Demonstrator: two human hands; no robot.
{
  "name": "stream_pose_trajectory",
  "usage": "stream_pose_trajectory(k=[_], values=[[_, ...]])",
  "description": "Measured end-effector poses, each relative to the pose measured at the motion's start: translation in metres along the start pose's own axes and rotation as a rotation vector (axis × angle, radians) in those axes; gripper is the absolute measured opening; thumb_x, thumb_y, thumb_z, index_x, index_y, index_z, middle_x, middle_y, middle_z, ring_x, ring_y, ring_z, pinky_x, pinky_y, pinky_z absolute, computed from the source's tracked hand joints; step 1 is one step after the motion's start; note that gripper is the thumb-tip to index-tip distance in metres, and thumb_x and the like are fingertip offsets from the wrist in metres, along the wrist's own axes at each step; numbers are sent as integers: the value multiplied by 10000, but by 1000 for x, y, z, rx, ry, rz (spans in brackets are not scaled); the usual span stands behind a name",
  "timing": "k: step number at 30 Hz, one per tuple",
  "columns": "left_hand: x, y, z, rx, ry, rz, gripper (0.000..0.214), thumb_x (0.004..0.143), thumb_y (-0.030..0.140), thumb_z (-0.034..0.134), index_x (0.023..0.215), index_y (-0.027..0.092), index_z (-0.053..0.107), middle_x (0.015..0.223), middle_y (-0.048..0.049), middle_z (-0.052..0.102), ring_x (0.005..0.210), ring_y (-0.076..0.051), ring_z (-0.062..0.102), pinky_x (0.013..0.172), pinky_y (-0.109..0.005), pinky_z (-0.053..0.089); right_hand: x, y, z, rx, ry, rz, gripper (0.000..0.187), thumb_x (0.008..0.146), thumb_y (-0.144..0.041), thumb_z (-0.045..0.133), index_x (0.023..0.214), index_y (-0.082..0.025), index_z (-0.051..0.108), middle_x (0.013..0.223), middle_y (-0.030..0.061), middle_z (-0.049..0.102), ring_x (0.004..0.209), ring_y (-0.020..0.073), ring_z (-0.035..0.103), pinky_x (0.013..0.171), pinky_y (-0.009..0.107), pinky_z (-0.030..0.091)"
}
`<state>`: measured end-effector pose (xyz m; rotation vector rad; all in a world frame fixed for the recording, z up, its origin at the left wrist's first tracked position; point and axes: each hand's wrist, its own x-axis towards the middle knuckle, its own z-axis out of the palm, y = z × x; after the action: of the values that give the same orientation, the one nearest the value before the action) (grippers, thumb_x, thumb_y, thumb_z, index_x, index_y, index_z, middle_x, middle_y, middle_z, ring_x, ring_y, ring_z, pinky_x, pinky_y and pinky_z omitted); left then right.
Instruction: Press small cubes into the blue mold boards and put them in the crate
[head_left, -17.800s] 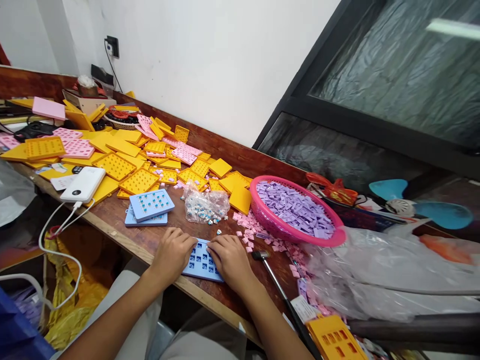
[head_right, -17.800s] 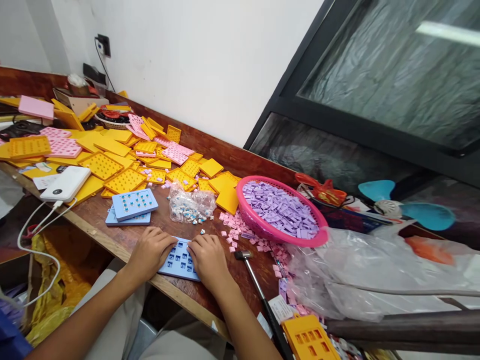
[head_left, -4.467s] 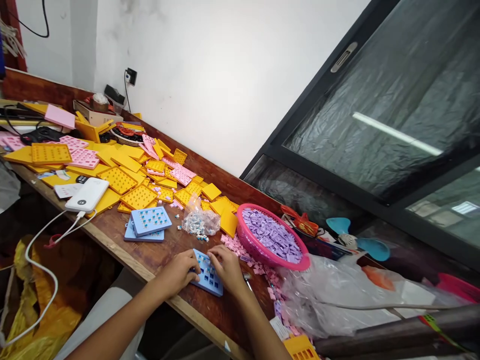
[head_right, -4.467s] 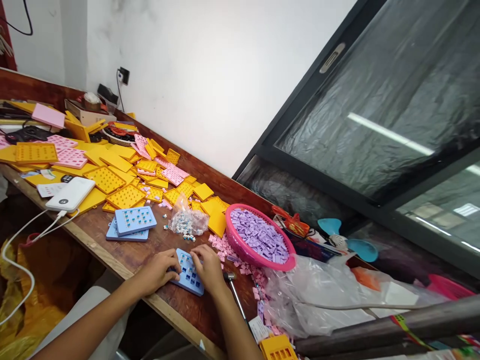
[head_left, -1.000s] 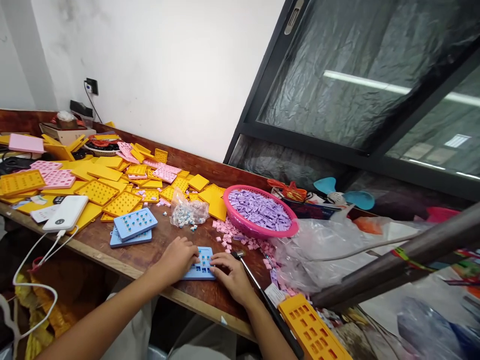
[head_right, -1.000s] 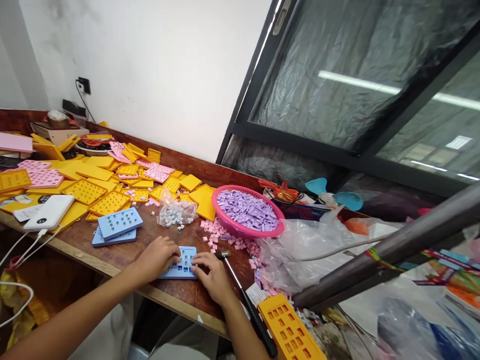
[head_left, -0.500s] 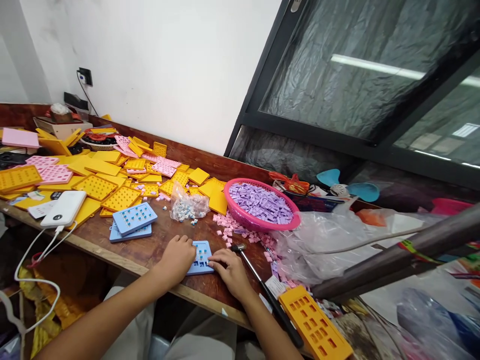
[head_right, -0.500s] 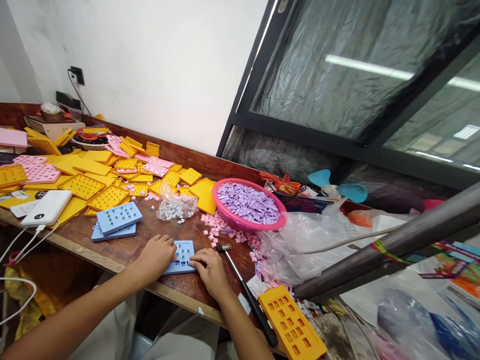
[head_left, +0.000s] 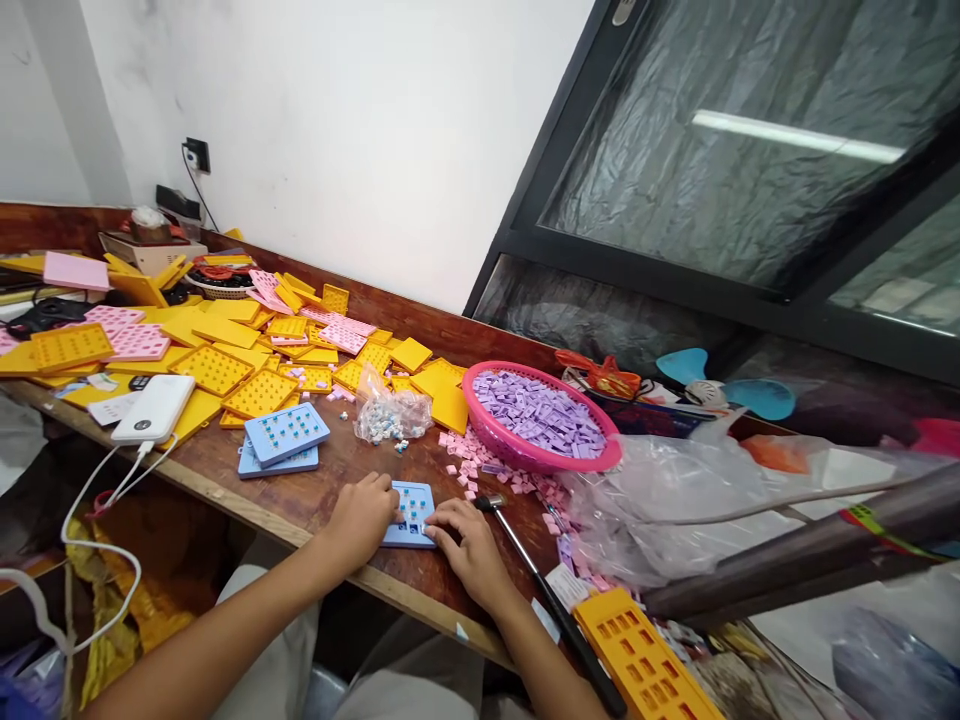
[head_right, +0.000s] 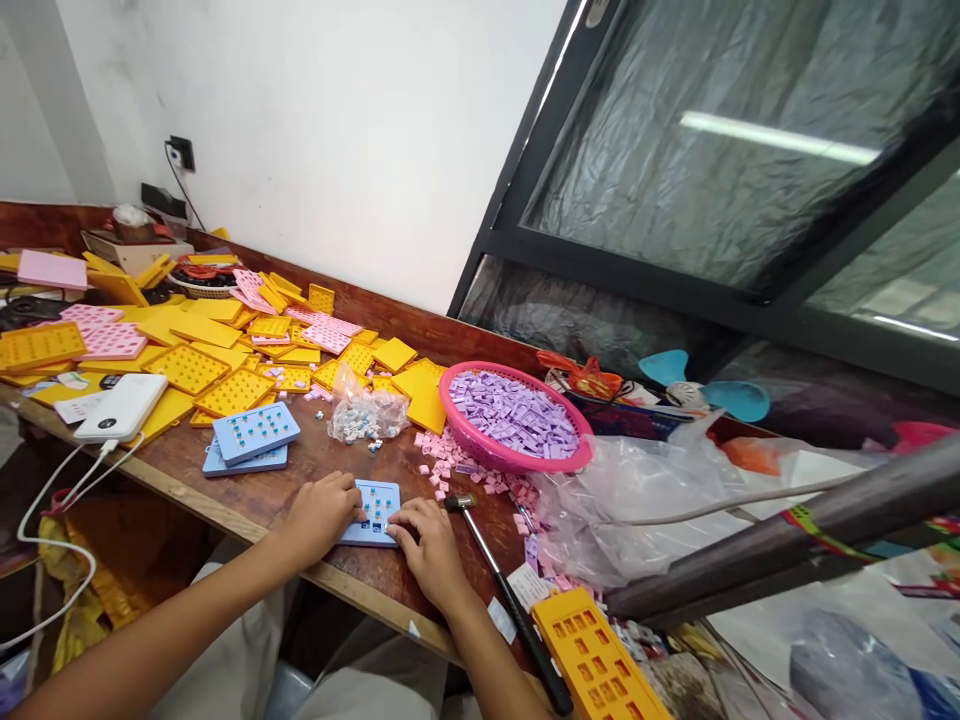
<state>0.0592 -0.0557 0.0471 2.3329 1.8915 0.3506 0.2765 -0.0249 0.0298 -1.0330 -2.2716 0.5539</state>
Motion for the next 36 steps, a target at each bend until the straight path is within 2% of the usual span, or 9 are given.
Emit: stream_pose_trajectory(k=[8, 11, 14, 18, 21, 25, 30, 33, 36], values=[[-5, -8, -1, -74, 21, -7, 221, 968, 385, 611, 925, 215, 746, 1003, -60, 679, 985, -199, 643, 755, -286, 469, -13, -9, 6, -323, -28, -210, 235, 1002, -245, 523, 1126, -235, 723, 1090, 108, 717, 1032, 294, 607, 897, 456, 438], [-7, -3, 0, 33, 0, 75, 212, 990, 285, 565, 960, 177, 744, 1039, -107, 682, 1004, -231, 625, 728, -310, 464, -23, -16, 8, -418, -71, -265, 317, 992, -243, 519, 1272, -207, 664, 1173, 133, 699, 1093, 321, 582, 937, 482, 422], [-14, 5, 8, 120, 33, 191, 201, 977, 214, 561, 979, 158, 754, 1079, -140, 671, 1032, -267, 597, 763, -358, 457, -20, -18, 4, -389, -99, -233, 284, 1005, -240, 493, 1204, -211, 693, 1115, 126, 707, 1043, 300, 596, 916, 465, 430], [-32, 12, 25, 161, 153, 298, 260, 1002, 316, 541, 1055, 188, 760, 1131, -137, 649, 1050, -270, 561, 833, -411, 434, 14, -8, -3, -225, -82, -109, 304, 1023, -289, 480, 854, -226, 724, 926, 81, 707, 883, 235, 625, 831, 394, 461], [-43, 15, 37, 184, 233, 295, 304, 1027, 307, 484, 1060, 168, 752, 1182, -135, 632, 1069, -261, 546, 894, -432, 417, 59, 8, 2, -131, -25, -63, 176, 965, -293, 577, 1027, -221, 725, 972, 73, 706, 886, 229, 641, 820, 358, 486], [-46, 20, 40, 205, 280, 297, 308, 1022, 274, 467, 1045, 142, 744, 1217, -146, 621, 1128, -272, 526, 972, -453, 389, 119, 29, 23, -148, -93, -28, 300, 867, -188, 676, 1163, -230, 709, 1093, 69, 714, 997, 233, 654, 894, 342, 480], [-20, -7, -3, 120, 223, 175, 349, 1019, 365, 464, 961, 152, 734, 1054, -132, 661, 1022, -267, 569, 934, -445, 417, 152, 37, 38, -174, -118, -13, 167, 817, -126, 705, 948, -208, 767, 1002, 72, 753, 974, 243, 674, 890, 334, 472], [9, -54, -42, 137, 258, -38, 282, 1008, 263, 448, 1056, 161, 706, 1141, -134, 663, 1093, -275, 575, 935, -414, 429, 143, 35, 29, -178, -116, -16, 42, 822, -180, 710, 832, -198, 747, 899, 60, 750, 876, 232, 675, 809, 318, 476], [43, -103, -66, 150, 177, -246, 276, 994, 241, 460, 1081, 150, 706, 1204, -158, 670, 1161, -288, 590, 986, -404, 429, 117, 31, 11, -148, -120, -14, 44, 833, -229, 700, 813, -196, 722, 838, 41, 734, 784, 208, 659, 730, 298, 472]])
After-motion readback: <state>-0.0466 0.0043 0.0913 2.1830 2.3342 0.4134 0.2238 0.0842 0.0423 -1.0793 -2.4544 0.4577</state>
